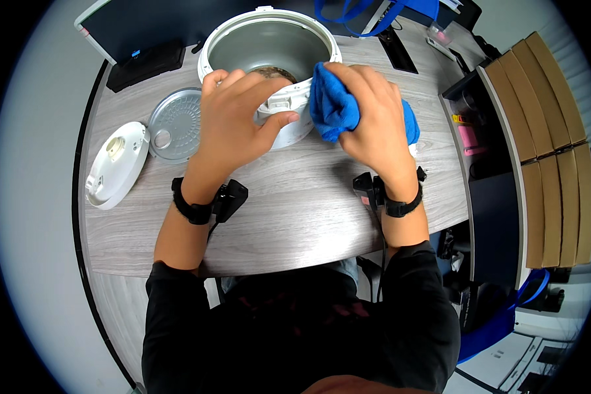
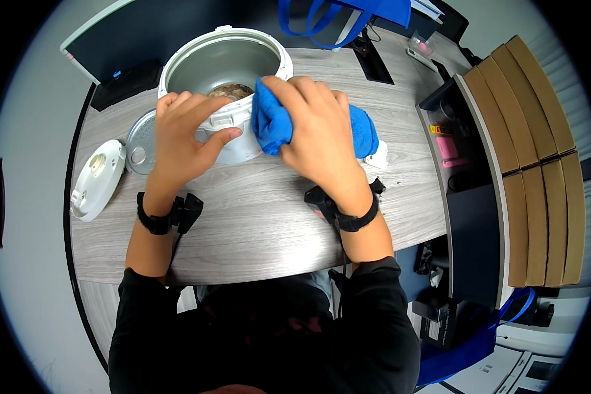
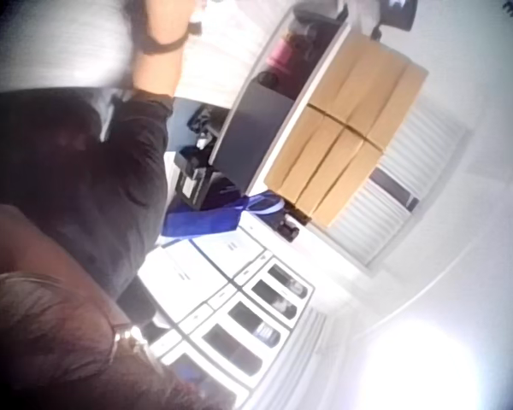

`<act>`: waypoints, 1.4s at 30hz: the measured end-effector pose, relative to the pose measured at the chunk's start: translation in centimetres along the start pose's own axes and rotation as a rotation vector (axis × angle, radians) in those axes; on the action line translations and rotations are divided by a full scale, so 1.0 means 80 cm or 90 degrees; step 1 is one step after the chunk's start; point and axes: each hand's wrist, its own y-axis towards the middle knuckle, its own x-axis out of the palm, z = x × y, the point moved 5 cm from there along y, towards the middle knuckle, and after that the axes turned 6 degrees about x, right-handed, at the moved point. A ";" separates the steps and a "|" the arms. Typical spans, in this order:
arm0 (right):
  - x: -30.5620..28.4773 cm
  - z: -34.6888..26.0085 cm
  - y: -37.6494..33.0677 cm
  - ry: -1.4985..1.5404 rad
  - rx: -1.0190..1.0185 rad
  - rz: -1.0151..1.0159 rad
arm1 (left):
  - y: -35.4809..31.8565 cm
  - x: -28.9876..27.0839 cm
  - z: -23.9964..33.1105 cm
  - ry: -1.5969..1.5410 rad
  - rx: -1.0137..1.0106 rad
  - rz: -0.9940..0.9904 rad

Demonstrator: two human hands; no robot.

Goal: The person uses a screwdriver to remove screws from the lid of a white rice cooker, then removes the lid and inner metal plate. They wipe the rim of the cooker with a blue cloth.

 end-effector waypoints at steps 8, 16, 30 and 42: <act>0.005 0.023 0.006 0.016 -0.035 -0.012 | -0.003 0.000 -0.003 0.002 -0.001 -0.010; 0.010 0.026 0.008 0.217 0.055 -0.111 | -0.001 0.002 0.000 0.006 -0.002 0.007; 0.013 0.047 0.015 0.134 -0.018 -0.083 | -0.002 0.001 -0.001 0.000 0.000 -0.003; 0.022 0.080 0.021 0.256 0.055 -0.035 | 0.001 0.000 0.000 -0.001 0.013 0.007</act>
